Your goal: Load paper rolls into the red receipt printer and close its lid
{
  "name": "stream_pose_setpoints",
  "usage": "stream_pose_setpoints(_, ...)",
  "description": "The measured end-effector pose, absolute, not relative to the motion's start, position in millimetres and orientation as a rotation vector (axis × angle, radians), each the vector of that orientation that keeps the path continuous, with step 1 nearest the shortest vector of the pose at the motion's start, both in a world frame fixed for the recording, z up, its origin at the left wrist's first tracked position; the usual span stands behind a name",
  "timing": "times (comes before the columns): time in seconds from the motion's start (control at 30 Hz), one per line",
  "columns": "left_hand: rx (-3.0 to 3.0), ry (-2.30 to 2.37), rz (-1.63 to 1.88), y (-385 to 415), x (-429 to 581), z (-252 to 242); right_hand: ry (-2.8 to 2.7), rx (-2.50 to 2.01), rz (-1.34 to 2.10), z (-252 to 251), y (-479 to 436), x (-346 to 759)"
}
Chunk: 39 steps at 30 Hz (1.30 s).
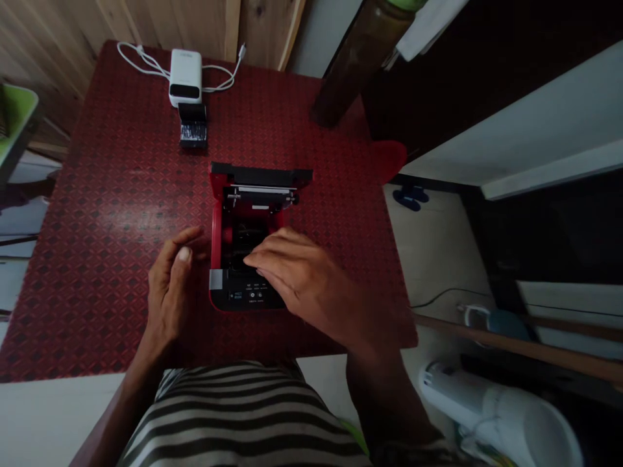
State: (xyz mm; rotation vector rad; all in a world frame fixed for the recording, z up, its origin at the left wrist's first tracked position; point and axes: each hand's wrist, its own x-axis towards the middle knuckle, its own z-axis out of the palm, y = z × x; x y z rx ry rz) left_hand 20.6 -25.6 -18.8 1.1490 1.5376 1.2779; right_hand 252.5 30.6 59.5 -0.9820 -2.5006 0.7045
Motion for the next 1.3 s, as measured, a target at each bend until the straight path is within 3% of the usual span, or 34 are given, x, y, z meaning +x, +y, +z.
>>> stream_pose_setpoints(0.13, 1.24, 1.53, 1.498, 3.5, 29.1, 6.5, -2.443, -1.045, 0.445, 51.6, 17.7, 248.6)
stream_pose_setpoints(0.33, 1.487, 1.651, 1.441, 44.7, 44.8, 41.2, -2.224, -1.136, 0.14, 46.0, -13.5, 244.5)
stream_pose_setpoints(0.47, 1.458, 1.608, 1.569, 42.3, 46.0, 42.2, -2.157, -1.178, 0.097, 35.5, -32.4, 242.3)
stream_pose_setpoints(0.67, 1.078, 1.518, 1.465, 6.8, 40.7, 25.7, -2.084, -1.264, -0.149, 20.3, -46.4, 238.6)
stream_pose_setpoints(0.9, 0.82, 1.465, 1.144, -16.0, 34.9, 14.4, -2.108, -1.175, -0.018, 18.4, -33.7, 241.4)
stream_pose_setpoints(1.3, 0.879, 1.425, 1.125, -18.6, 34.3, 11.9, -2.148, -1.192, 0.089, 24.6, -26.8, 241.0)
